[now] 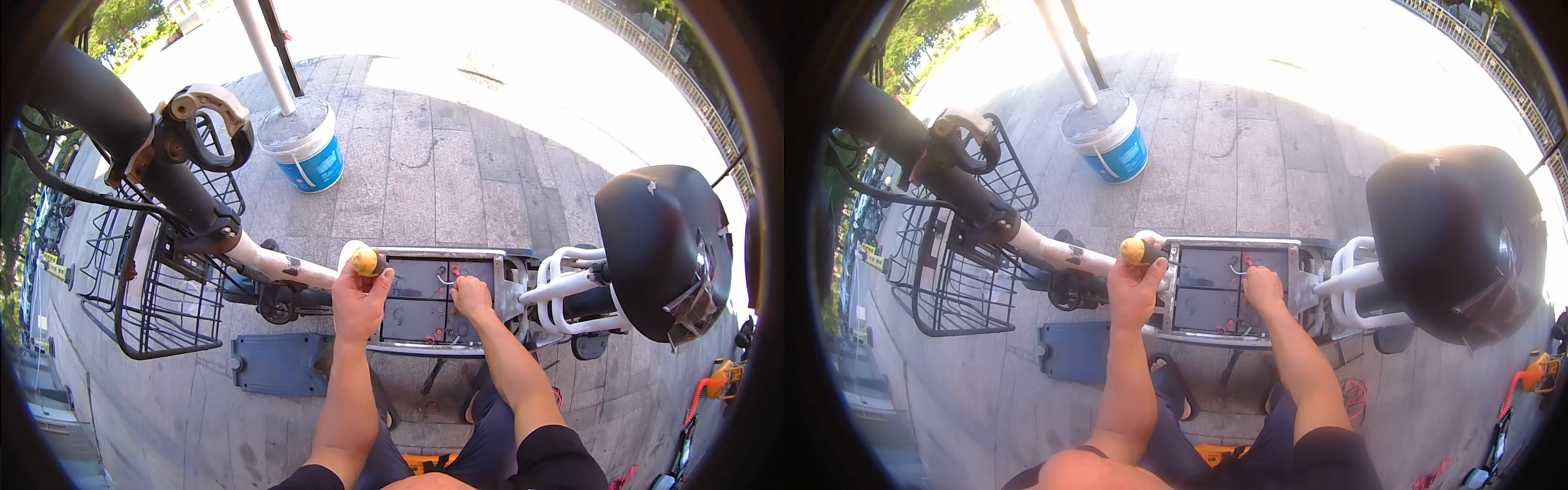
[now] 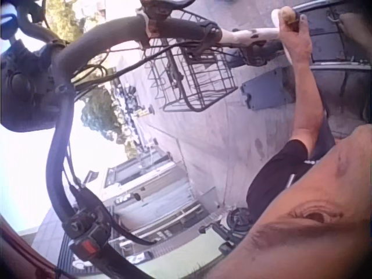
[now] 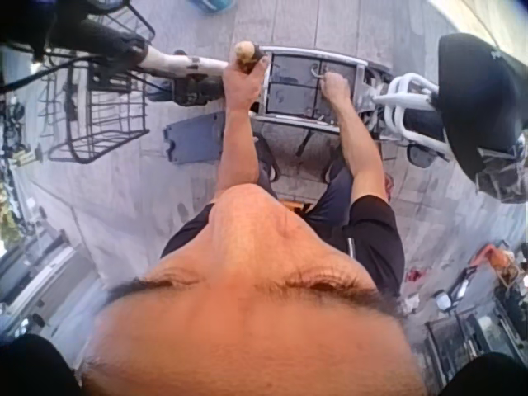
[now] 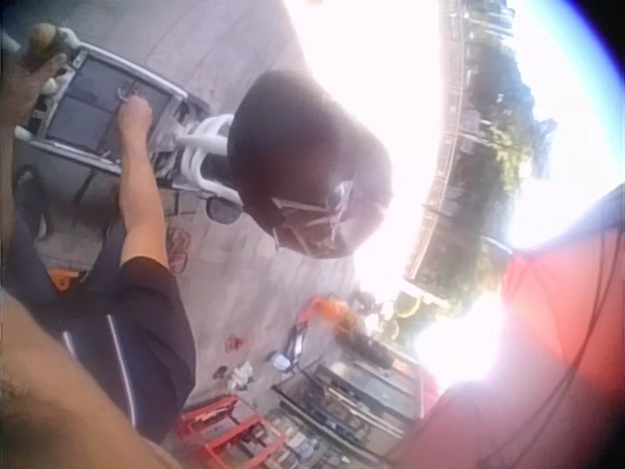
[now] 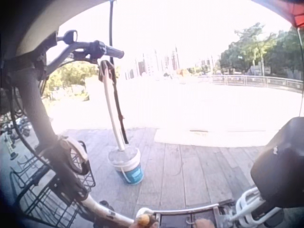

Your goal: The person sits on a small stool and uses a screwdriver to tighten screws on the battery terminals of an electric scooter. They repeatedly adjust the screwdriver and reposition their hands to secure the connections.

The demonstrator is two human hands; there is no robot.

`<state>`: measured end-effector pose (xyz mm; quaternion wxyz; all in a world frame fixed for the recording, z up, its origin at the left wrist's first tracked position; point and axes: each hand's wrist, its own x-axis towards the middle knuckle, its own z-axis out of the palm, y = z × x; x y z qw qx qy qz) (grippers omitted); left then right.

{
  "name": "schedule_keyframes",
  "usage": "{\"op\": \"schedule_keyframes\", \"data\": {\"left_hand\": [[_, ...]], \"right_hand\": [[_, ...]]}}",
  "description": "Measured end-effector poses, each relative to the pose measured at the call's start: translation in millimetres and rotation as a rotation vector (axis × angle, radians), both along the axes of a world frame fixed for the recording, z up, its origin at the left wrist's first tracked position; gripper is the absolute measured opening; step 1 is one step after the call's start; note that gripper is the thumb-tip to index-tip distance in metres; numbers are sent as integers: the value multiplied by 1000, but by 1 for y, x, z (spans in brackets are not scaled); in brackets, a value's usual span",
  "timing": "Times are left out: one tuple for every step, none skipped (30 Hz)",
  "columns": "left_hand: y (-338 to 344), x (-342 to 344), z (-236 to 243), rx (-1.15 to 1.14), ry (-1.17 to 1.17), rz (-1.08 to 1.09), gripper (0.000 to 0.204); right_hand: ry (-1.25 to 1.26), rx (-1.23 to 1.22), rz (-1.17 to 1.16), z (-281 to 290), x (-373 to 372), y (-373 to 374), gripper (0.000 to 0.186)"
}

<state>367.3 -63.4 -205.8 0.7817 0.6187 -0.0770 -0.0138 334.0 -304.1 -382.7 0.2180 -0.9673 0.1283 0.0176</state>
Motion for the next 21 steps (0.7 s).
{"op": "schedule_keyframes", "data": {"left_hand": [[0,-1,0,12,-4,6,30],[-1,-2,0,7,-7,8,30],[-2,-3,0,-13,-7,3,30],[-2,-4,0,-1,-4,5,30],[-3,-4,0,-5,-1,1,30],[-3,-5,1,-27,-1,-6,30],[-3,-5,1,-5,1,-2,30],[-3,-5,2,0,-2,-1,30],[-2,-5,2,-9,-2,-3,30],[-2,-5,3,10,-8,-1,30],[-1,-5,3,15,-12,-4,30],[-1,-4,3,7,-12,-9,30],[-1,-4,3,12,-10,-9,29],[-1,-4,3,4,-5,-9,29],[-1,-4,3,-16,9,-13,29],[-1,-3,2,2,4,-6,29],[-1,-4,2,8,7,-6,29],[-1,-3,2,-7,12,-10,30],[-1,-3,1,2,6,-6,30],[-1,-3,1,-6,1,-4,30],[-1,-3,1,-32,-8,-6,30]], "right_hand": [[11,-5,-5,0,-2,0,14],[15,-10,-15,0,-3,0,14],[-6,4,-30,0,-5,1,13],[-20,36,-31,0,-6,2,13],[-56,66,-34,0,-7,2,13],[-75,102,-37,0,-7,2,13],[-80,101,-20,0,-7,2,12],[-83,88,5,0,-7,2,12],[-71,85,37,0,-7,1,12],[-56,75,59,0,-7,0,13],[-50,84,73,-1,-6,-1,13],[-40,85,77,-1,-5,-1,13],[-28,80,70,-2,-5,-2,13],[-30,83,69,-3,-4,-2,13],[-29,79,57,-3,-4,-1,14],[-14,82,53,-3,-3,-1,14],[-20,64,45,-2,-3,-1,15],[-12,52,45,-2,-2,-1,15],[0,34,35,0,-2,0,16],[7,36,36,1,-2,0,16],[17,33,29,3,-3,0,16]]}}
